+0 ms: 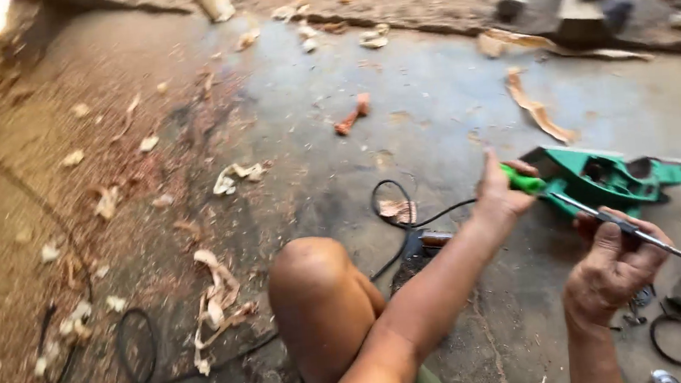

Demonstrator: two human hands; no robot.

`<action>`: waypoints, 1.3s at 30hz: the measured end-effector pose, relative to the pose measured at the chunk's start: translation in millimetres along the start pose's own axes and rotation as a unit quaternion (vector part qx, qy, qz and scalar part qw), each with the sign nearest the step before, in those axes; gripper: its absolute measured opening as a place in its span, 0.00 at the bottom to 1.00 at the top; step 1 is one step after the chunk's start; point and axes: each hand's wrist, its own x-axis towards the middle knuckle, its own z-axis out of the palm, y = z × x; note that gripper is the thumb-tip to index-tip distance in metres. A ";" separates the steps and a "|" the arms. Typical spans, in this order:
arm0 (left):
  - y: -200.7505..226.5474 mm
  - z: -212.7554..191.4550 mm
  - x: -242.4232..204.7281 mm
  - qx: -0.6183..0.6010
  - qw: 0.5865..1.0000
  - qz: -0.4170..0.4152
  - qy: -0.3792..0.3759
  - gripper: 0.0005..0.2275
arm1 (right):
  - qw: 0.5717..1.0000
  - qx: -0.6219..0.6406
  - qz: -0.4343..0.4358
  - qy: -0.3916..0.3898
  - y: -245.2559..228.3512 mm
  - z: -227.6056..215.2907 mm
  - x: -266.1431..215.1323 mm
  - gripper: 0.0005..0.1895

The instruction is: The person sits on the floor repairing a green electric hand planer. They hold the metal base plate, tap and seat components with a wooden mallet, use a screwdriver, and handle the motor armature, bearings, screws and housing parts while reassembling the tool.

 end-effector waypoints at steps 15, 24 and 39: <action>-18.6 40.1 -65.3 0.015 0.999 0.046 -0.023 0.20 | 0.997 -0.043 -0.053 -0.030 3.7 1.6 -14.5 0.11; -3.9 14.4 -24.2 -0.034 0.998 -0.030 -0.032 0.25 | 0.994 -0.069 -0.087 -0.024 5.9 11.4 -13.8 0.10; -8.3 44.0 -87.3 0.030 0.998 -0.046 -0.026 0.22 | 0.974 -0.199 -0.106 -0.016 -21.4 34.1 -15.7 0.11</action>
